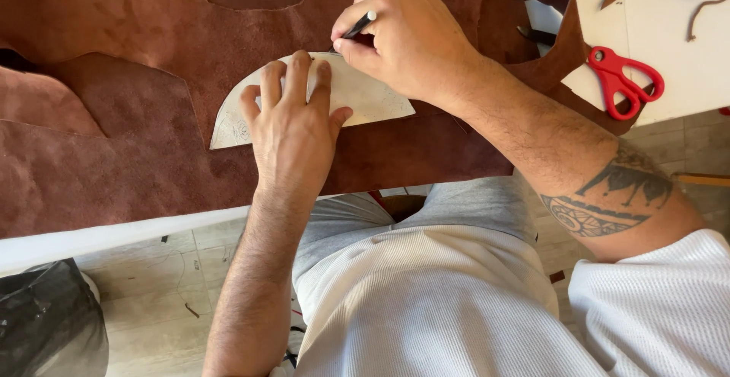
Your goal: Tracing a pattern onto leather and cutting it out with scissors
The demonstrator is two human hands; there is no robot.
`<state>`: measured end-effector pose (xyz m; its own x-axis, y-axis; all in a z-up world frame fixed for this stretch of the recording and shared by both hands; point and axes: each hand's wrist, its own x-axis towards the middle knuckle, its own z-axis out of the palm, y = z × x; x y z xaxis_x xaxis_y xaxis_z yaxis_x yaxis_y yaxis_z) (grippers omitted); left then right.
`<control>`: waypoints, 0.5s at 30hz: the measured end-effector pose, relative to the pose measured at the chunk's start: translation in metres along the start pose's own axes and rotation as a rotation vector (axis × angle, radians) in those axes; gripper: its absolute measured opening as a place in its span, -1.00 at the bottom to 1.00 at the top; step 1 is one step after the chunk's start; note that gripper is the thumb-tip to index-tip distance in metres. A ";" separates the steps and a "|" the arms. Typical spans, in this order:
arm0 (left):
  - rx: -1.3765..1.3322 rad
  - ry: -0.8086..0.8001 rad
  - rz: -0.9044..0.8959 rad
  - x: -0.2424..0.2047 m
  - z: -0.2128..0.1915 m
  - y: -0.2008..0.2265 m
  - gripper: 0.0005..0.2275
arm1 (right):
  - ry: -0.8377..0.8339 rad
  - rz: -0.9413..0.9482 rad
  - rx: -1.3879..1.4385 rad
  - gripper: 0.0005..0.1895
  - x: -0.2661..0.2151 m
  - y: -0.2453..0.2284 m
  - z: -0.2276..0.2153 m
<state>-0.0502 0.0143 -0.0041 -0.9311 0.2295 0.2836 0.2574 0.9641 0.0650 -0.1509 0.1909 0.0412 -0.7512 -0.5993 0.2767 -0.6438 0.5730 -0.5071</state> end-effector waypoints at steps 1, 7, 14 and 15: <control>-0.021 0.022 0.008 0.000 0.001 0.001 -0.51 | -0.023 0.022 -0.014 -0.93 -0.001 -0.001 -0.002; 0.131 0.090 0.066 -0.001 0.000 0.015 -0.48 | -0.037 0.003 -0.079 -0.91 -0.007 0.003 -0.008; 0.106 0.152 0.159 0.006 0.007 0.024 -0.79 | -0.060 0.024 -0.103 -0.90 -0.016 0.005 -0.014; 0.065 0.133 0.116 0.007 0.008 0.026 -0.69 | -0.064 0.024 -0.114 -0.90 -0.017 0.005 -0.015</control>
<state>-0.0517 0.0421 -0.0085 -0.8524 0.3241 0.4103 0.3398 0.9398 -0.0364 -0.1432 0.2120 0.0459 -0.7579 -0.6172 0.2111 -0.6412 0.6451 -0.4156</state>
